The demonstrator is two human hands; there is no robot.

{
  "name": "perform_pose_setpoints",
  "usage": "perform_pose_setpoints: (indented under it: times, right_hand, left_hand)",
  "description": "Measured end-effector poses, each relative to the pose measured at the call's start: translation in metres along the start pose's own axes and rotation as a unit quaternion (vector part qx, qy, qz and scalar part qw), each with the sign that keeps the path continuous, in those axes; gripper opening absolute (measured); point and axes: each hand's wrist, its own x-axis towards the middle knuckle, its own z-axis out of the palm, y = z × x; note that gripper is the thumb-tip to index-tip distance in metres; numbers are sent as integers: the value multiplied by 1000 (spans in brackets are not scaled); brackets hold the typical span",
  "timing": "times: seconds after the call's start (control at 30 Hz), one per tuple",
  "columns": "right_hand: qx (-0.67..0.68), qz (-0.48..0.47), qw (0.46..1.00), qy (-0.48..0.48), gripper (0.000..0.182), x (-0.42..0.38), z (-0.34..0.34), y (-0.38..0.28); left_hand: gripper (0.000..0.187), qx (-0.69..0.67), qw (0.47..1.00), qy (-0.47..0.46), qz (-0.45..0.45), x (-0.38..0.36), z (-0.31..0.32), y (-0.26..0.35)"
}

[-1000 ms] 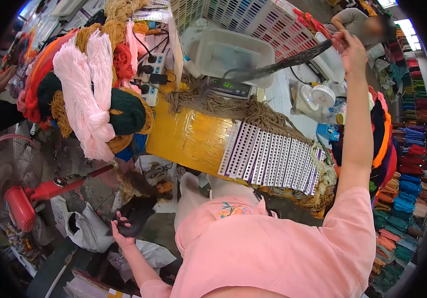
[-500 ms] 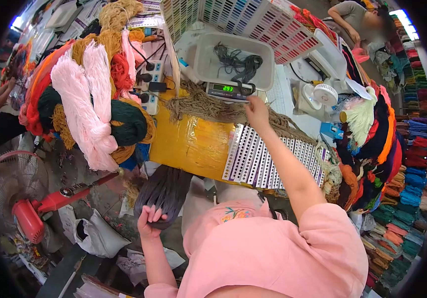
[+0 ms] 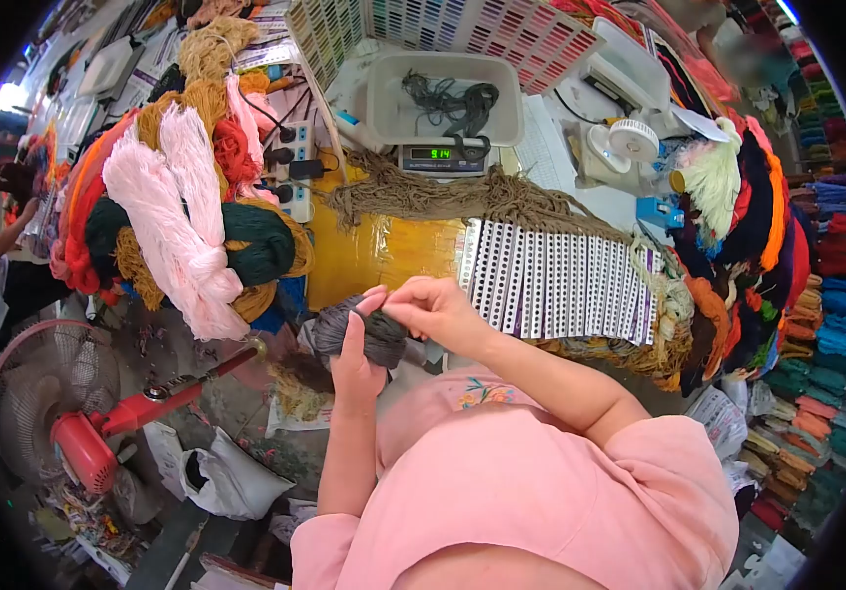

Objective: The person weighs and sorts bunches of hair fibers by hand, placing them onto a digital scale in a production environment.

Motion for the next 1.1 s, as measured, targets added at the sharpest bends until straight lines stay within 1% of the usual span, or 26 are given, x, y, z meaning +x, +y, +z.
perform_pose_setpoints:
  times: [0.03,0.07,0.13,0.17,0.2,0.23,0.27,0.3,0.33,0.37,0.47,0.53,0.6,0.67,0.73,0.87,1.03,1.1]
  right_hand:
    - [43,25,999,-21,7,-3,7,-8]
    - [44,23,999,-19,7,-5,10,-5]
    - [28,26,998,-52,7,-6,12,4]
    - [40,24,997,-54,8,-8,13,6]
    - [40,24,997,-54,8,-11,12,6]
    - [64,38,996,-47,8,-13,12,6]
    - [89,53,994,-40,7,-16,11,6]
    - [98,67,992,-43,7,-20,10,5]
    - [134,55,988,-46,7,-21,10,7]
    - [171,43,983,-48,6,-21,10,9]
    - [208,74,972,-79,5,-25,4,8]
    - [217,74,970,-84,6,-27,2,9]
    - [240,62,965,-81,6,-29,3,8]
    - [243,75,963,-85,6,-33,2,5]
    - [255,83,958,-101,8,-35,1,5]
    - [250,82,959,-109,9,-42,4,-1]
    - [225,73,966,-106,12,-49,8,-4]
    - [226,67,966,-103,12,-52,9,-5]
  left_hand:
    - [40,-26,999,-4,-36,-1,-7,-5]
    - [40,-24,999,-6,-37,-2,-8,-4]
    - [41,-81,991,-89,-56,-5,-8,-2]
    - [41,-82,991,-91,-56,-6,-6,-1]
    - [38,-92,992,-69,-58,-9,-3,1]
    - [35,-103,992,-46,-61,-11,-1,1]
    - [35,-104,992,-44,-60,-12,-1,-1]
    - [31,-51,997,-36,-35,-14,-1,-3]
    - [27,1,1000,-28,-9,-15,-1,-5]
    - [21,-13,999,-18,-29,-17,3,-2]
    - [22,-15,999,-27,-29,-21,-2,-7]
    - [21,-29,999,-32,-28,-24,-4,-7]
    - [21,-79,996,-28,-37,-27,-1,-4]
    - [23,-80,996,-29,-40,-30,-2,-3]
    - [26,-124,988,-16,-87,-33,1,1]
    - [30,-140,985,-39,-96,-36,-6,-2]
    - [32,-159,980,-83,-83,-42,-5,0]
    - [32,-154,982,-79,-82,-43,-5,-1]
